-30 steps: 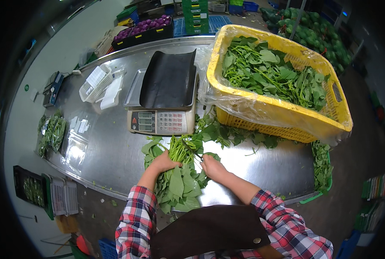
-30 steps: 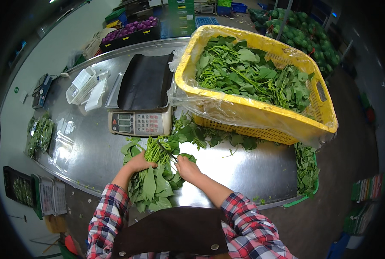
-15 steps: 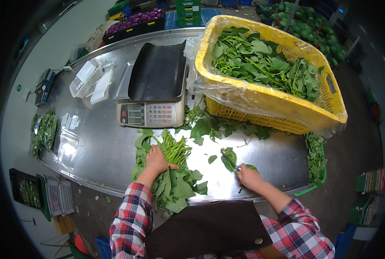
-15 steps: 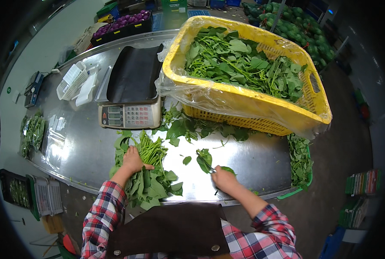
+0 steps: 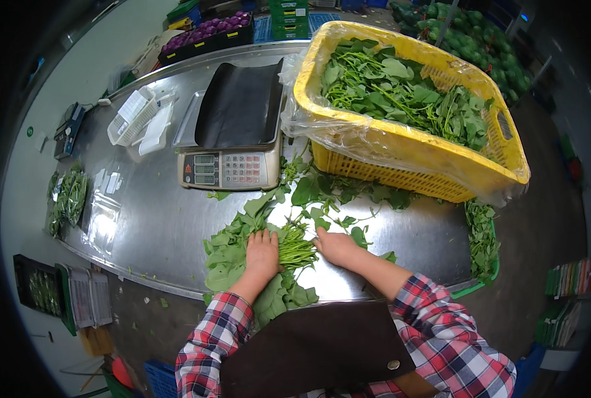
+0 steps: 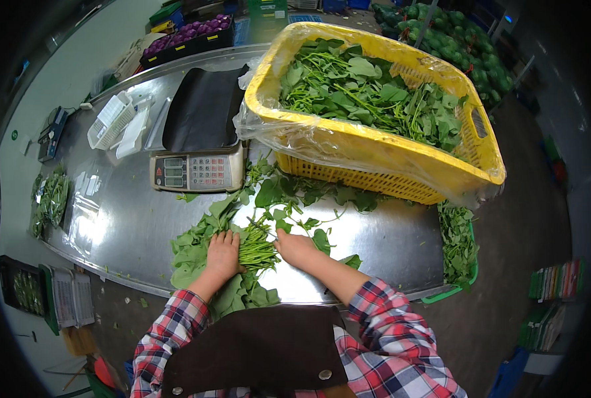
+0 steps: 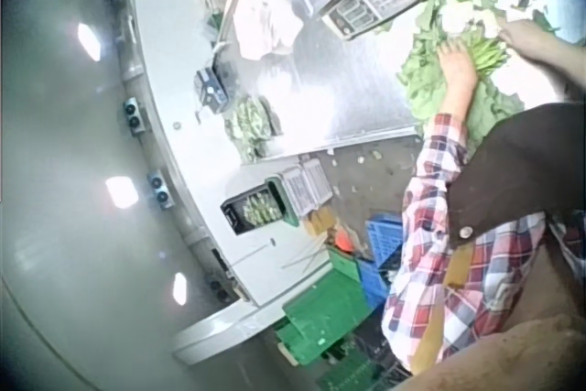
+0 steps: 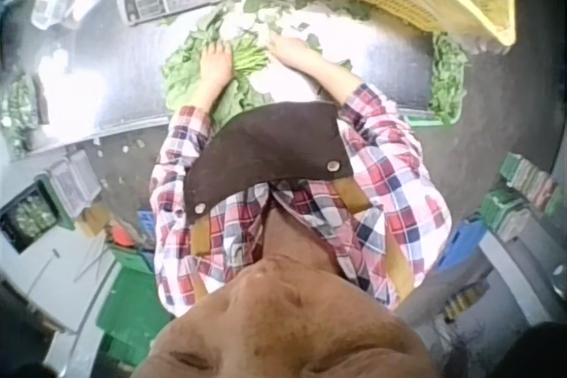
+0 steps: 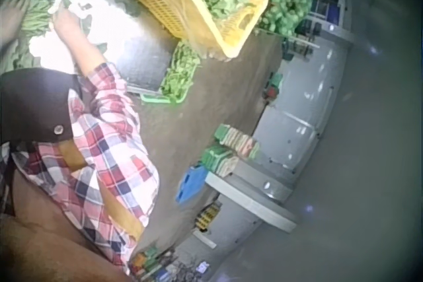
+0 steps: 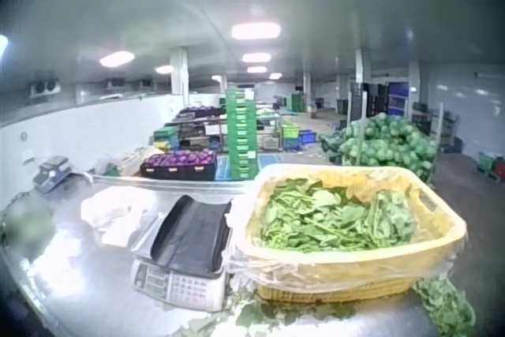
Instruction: The person picks up leafy vegetables from a yellow crate and a pile on a metal table, weighs them on a scale, and places them into plastic bags using a black funnel-like tool.
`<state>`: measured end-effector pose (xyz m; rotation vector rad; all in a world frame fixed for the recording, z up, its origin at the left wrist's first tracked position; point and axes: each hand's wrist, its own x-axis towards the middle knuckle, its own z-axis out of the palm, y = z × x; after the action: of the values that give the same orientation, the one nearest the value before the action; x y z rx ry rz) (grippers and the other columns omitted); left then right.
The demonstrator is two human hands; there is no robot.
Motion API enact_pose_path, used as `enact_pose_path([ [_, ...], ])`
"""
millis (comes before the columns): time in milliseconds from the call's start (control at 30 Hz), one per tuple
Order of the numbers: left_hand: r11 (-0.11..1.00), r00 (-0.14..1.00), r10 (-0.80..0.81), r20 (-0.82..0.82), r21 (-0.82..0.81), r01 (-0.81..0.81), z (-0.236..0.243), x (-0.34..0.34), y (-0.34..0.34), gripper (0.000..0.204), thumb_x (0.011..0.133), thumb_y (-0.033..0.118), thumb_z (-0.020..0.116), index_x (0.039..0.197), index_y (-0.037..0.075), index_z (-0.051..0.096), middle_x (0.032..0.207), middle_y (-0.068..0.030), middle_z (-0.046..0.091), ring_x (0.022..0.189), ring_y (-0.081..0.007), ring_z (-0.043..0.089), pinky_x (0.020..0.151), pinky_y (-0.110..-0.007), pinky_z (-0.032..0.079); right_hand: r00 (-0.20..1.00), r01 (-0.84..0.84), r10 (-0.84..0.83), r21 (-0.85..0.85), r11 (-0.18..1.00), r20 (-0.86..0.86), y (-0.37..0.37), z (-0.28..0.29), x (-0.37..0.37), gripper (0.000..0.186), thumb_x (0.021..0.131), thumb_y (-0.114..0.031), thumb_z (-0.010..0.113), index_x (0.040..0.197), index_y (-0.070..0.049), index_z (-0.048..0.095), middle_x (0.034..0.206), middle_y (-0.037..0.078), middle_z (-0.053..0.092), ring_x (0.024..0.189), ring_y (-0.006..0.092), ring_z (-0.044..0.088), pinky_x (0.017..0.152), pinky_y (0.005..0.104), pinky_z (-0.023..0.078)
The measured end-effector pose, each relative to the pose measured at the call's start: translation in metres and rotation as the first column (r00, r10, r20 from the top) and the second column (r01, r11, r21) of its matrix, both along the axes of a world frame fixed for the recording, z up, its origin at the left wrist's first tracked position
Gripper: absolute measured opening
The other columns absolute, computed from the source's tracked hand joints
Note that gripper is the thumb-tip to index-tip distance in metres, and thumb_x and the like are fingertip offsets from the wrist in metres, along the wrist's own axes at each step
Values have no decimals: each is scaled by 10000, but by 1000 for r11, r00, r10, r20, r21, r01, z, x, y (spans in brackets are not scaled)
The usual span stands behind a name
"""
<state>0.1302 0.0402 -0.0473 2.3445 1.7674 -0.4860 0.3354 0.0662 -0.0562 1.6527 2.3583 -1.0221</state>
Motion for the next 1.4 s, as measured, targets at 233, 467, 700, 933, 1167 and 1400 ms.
enact_pose_path([
  [233,1000,1000,-8,9,21,8,6,-2,-2,1054,474,474,783,1291,-4,319,1343,-212,295,1252,-338,269,1036,-428,206,977,210,-213,-85,974,-18,-87,2,128,331,866,-318,438,983,-8,432,799,243,585,747,405,569,672,453,443],
  [467,980,984,-179,27,-84,181,12,-6,20,929,554,428,728,1278,-4,336,1278,-237,381,1205,-309,360,1017,-436,240,830,481,-457,-3,877,-321,-106,11,119,342,839,-294,524,992,4,453,808,237,585,756,400,571,664,431,448],
  [700,861,826,390,407,-480,-170,46,-23,51,588,562,335,722,980,-56,591,855,-201,626,783,-275,619,703,-329,485,897,329,-157,386,862,-413,-82,34,57,243,813,-265,570,913,-60,488,761,122,533,679,298,561,567,388,453],
  [933,648,625,625,468,-758,-81,95,-6,34,379,672,246,669,926,-32,630,851,-103,627,761,-154,576,700,-278,459,973,144,20,678,720,-228,-31,39,20,209,785,-236,585,902,-88,494,696,98,482,568,249,544,467,356,443],
  [1167,493,82,858,506,-859,138,126,1,-6,455,762,208,586,1126,-47,492,1000,-85,574,904,-141,537,803,-254,418,983,147,-59,567,811,-171,-26,6,68,200,772,-256,583,889,-105,525,737,144,516,740,302,554,632,398,457],
  [1400,457,-368,858,358,-860,229,92,-24,-31,567,692,246,677,1143,-32,473,1070,-93,541,1006,-170,495,874,-275,381,914,348,-191,452,821,-358,-40,53,84,275,822,-293,528,828,-23,480,825,159,546,735,321,549,661,414,454],
])
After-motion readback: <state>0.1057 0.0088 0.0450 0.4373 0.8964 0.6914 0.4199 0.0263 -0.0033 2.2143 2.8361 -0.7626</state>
